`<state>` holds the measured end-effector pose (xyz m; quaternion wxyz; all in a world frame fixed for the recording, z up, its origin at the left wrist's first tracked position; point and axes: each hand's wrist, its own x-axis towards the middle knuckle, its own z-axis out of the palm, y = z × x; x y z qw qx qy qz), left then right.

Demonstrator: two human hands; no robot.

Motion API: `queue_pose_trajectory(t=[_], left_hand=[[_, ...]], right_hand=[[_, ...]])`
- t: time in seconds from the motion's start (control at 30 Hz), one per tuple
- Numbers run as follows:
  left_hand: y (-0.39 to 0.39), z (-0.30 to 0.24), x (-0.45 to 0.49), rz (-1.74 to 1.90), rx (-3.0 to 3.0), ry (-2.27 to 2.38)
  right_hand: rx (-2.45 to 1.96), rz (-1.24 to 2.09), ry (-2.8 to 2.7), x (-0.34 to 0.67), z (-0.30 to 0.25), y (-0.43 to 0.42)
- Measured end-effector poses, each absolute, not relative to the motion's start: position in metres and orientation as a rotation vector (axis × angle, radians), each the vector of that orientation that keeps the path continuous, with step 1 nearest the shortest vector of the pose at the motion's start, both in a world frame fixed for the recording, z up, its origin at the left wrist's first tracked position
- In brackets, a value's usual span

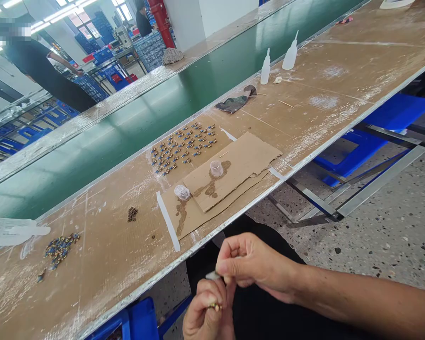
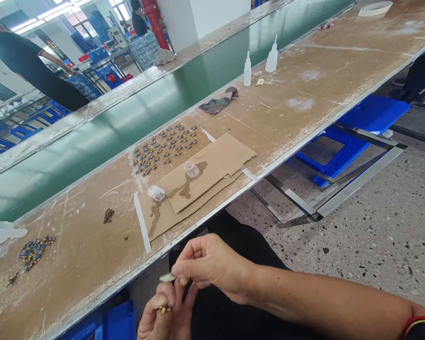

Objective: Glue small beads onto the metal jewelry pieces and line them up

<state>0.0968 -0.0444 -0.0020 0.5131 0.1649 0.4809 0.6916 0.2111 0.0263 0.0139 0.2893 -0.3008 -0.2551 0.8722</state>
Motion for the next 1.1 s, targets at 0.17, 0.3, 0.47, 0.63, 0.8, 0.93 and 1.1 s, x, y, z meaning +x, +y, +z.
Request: queue_pose_trajectory(t=[0.17,0.3,0.47,0.63,0.8,0.93,1.1], left_hand=[[-0.040,-0.004,0.094,1.615,0.309,1.201],[-0.038,-0.004,0.092,1.587,0.239,1.224],[-0.038,-0.005,0.089,1.533,0.094,1.268],[-0.039,-0.009,0.086,1.522,0.043,1.221],[-0.043,-0.016,0.083,1.527,0.022,1.181],[-0.044,-0.017,0.084,1.540,0.039,1.169],[-0.045,-0.017,0.087,1.579,0.107,1.182]], right_hand=[[-0.744,2.224,-0.631,0.216,0.013,0.036],[-0.753,2.215,-0.671,0.213,0.011,0.032],[-0.751,2.117,-0.837,0.206,0.001,0.021],[-0.802,2.011,-0.928,0.206,-0.001,0.019],[-0.823,2.336,-0.737,0.207,0.003,0.020],[-0.810,2.433,-0.676,0.208,0.004,0.021],[-0.793,2.475,-0.641,0.209,0.008,0.021]])
